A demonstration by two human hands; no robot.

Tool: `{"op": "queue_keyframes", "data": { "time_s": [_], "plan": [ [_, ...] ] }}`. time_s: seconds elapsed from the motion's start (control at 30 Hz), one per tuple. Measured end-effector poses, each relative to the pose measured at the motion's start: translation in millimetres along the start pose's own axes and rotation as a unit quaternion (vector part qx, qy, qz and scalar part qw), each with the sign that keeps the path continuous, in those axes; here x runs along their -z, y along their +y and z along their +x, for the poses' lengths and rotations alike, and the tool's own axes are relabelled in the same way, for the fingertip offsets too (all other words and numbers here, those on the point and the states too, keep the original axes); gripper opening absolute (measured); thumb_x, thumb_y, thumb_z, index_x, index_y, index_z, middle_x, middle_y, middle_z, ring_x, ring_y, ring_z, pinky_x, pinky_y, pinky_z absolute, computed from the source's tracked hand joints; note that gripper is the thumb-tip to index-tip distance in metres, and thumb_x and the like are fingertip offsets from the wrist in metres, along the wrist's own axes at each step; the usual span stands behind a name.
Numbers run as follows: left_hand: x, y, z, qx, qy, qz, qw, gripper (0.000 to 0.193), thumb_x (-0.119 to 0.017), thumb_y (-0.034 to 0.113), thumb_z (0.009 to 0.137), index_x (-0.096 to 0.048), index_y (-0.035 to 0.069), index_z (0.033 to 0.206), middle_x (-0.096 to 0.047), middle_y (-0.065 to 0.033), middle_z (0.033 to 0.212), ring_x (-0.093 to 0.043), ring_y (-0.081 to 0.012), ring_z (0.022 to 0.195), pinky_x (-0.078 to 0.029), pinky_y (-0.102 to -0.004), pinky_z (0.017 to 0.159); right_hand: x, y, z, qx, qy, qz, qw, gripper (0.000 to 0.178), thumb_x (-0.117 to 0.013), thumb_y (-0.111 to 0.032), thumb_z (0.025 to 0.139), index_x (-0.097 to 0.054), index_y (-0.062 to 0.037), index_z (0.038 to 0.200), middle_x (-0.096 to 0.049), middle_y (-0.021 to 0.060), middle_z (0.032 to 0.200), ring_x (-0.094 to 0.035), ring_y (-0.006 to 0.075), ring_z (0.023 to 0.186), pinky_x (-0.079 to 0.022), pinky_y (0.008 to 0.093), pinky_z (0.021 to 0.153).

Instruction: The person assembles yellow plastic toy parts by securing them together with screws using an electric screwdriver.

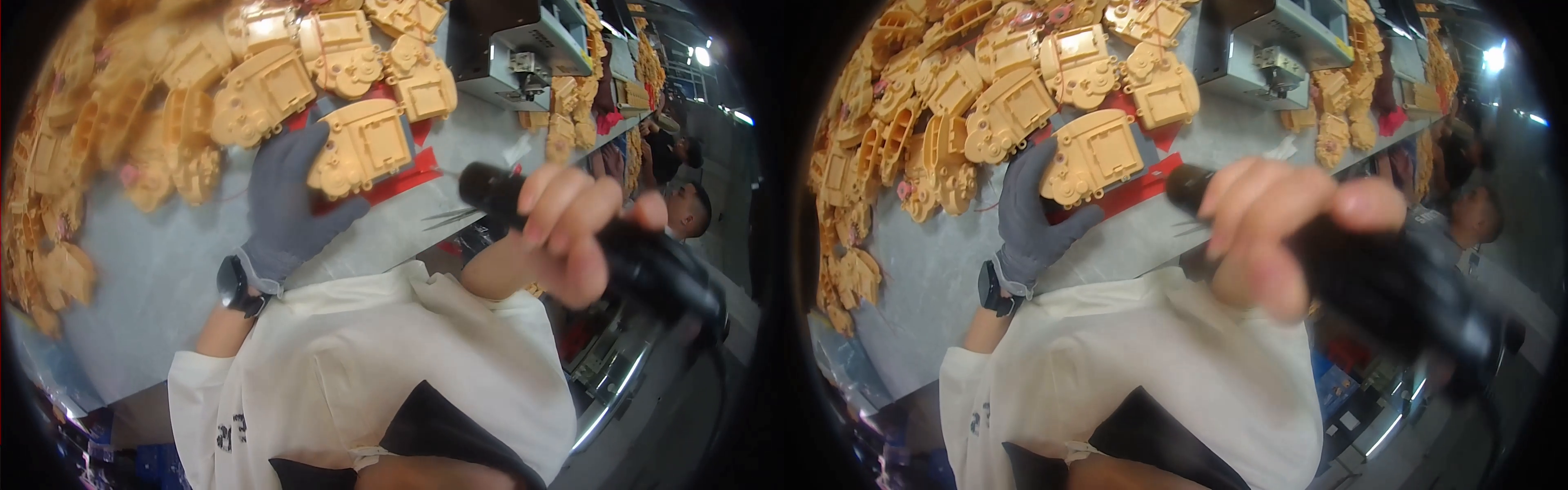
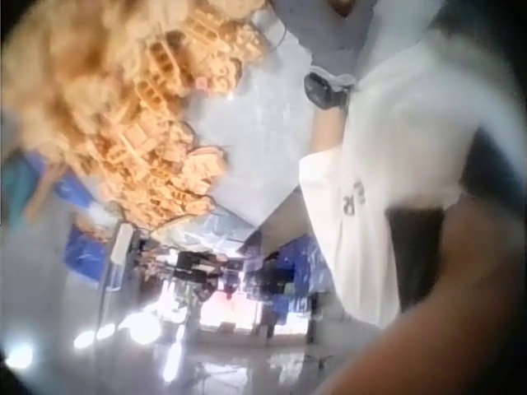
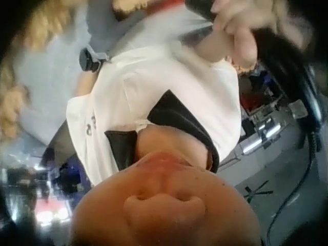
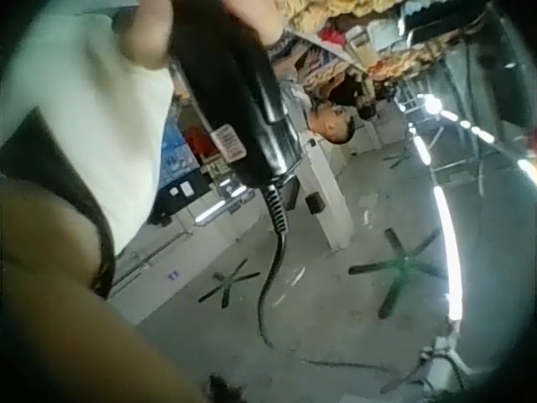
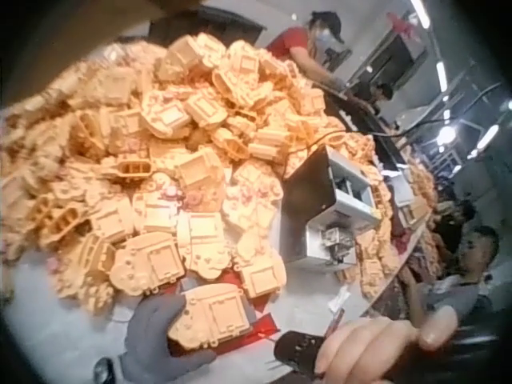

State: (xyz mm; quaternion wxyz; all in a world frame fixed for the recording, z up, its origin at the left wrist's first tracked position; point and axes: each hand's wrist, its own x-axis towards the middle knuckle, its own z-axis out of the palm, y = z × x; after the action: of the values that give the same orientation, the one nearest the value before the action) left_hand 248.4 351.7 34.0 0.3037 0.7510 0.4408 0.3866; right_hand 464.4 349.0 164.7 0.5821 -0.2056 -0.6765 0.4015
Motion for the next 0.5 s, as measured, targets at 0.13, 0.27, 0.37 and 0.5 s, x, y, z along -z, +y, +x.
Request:
{"op": "queue_keyframes", "data": {
  "time_s": [0.13,0.27,0.37,0.5],
  "plan": [
    [-3.8,-3.8,-0.9,-0.019,0.039,-0.02,0.999,0.083,-0.079,0.025,0.059,-0.039,0.004,0.128,-0.052,-0.0144,0.113,-0.049,-0.033,0.102,-0.04,-0.0416,0.088,-38.4,11.6,5.3,-0.024,-0.059,0.02,0.998,0.052,-0.057,-0.005,0.08,-0.033,-0.0102,0.126,-0.051,0.0049,0.069,-0.052,0.0169,0.059,-0.044,0.0325,0.061],
    [-3.2,-8.3,-5.2,-0.01,0.037,-0.01,0.999,0.08,-0.079,0.023,0.06,-0.04,0.007,0.128,-0.051,-0.013,0.113,-0.049,-0.0318,0.101,-0.04,-0.0416,0.087,-46.1,19.2,9.3,-0.045,-0.073,0.056,0.995,0.051,-0.058,-0.004,0.08,-0.033,-0.0114,0.124,-0.051,0.0057,0.068,-0.051,0.0181,0.055,-0.044,0.0342,0.061],
    [-0.7,-8.1,-4.6,-0.034,0.018,-0.03,0.999,0.074,-0.077,0.021,0.06,-0.044,0.012,0.126,-0.05,-0.011,0.112,-0.05,-0.0306,0.101,-0.04,-0.0417,0.086,-53.6,24.9,5.8,-0.067,-0.065,0.037,0.995,0.05,-0.057,-0.003,0.08,-0.034,-0.0119,0.122,-0.05,0.0065,0.067,-0.05,0.0194,0.053,-0.044,0.0363,0.06],
    [1.6,-9.7,-7.2,-0.025,0.014,-0.038,0.999,0.068,-0.076,0.02,0.059,-0.049,0.016,0.121,-0.049,-0.0103,0.113,-0.049,-0.0307,0.101,-0.04,-0.0414,0.086,-70.6,35.2,-1.9,-0.074,0.013,0.022,0.997,0.046,-0.056,0.0,0.077,-0.036,-0.0118,0.117,-0.05,0.0073,0.066,-0.05,0.0205,0.052,-0.043,0.0389,0.058]
  ]
}}
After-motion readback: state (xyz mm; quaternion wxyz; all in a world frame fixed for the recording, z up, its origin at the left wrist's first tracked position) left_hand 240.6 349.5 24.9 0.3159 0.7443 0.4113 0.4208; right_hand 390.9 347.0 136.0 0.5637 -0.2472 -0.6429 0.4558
